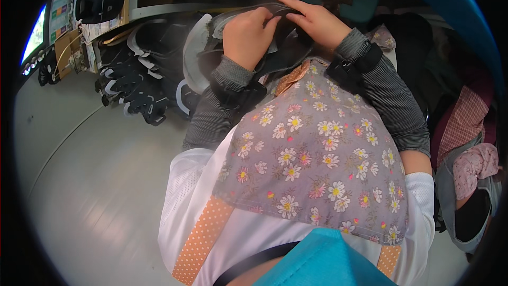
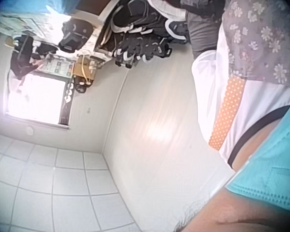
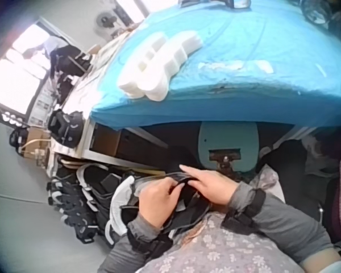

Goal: Insert white foam padding into the interior lining of black sneakers.

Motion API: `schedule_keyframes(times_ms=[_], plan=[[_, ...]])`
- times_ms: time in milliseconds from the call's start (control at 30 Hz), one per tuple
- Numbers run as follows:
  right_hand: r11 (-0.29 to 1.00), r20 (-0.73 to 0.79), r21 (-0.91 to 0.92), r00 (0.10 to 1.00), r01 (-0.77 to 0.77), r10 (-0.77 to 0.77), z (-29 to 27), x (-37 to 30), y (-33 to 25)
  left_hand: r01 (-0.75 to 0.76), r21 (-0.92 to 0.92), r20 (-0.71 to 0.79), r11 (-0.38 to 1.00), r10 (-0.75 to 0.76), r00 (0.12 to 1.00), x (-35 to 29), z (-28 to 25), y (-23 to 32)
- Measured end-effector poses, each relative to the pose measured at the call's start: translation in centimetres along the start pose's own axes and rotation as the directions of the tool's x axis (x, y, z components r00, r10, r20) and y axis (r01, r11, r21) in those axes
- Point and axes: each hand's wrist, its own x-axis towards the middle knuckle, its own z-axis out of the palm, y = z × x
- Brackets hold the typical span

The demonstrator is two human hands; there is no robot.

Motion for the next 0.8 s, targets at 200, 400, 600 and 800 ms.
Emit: schedule_keyframes(times_ms=[200,400,600,800], plan=[[0.985,0.108,0.167,0.993,0.032,-0.05,-0.3,0.6,0.4,0.013,-0.019,-0.079,1.0,-0.015,0.997,-0.2,0.1,0.0],[0.997,0.144,0.071,0.989,0.027,-0.038,-0.4,0.8,-0.3,-0.026,-0.035,-0.144,0.999,0.021,0.989,-0.7,0.6,-0.4],[0.994,0.156,-0.103,0.987,-0.026,0.042,-1.6,1.4,-1.6,0.098,0.002,-0.138,0.995,-0.096,0.986,-0.5,0.3,1.0],[0.997,0.087,-0.015,0.993,0.082,-0.081,0.0,1.6,0.1,0.008,0.083,-0.058,0.996,-0.003,0.998,-0.5,0.1,0.7]])
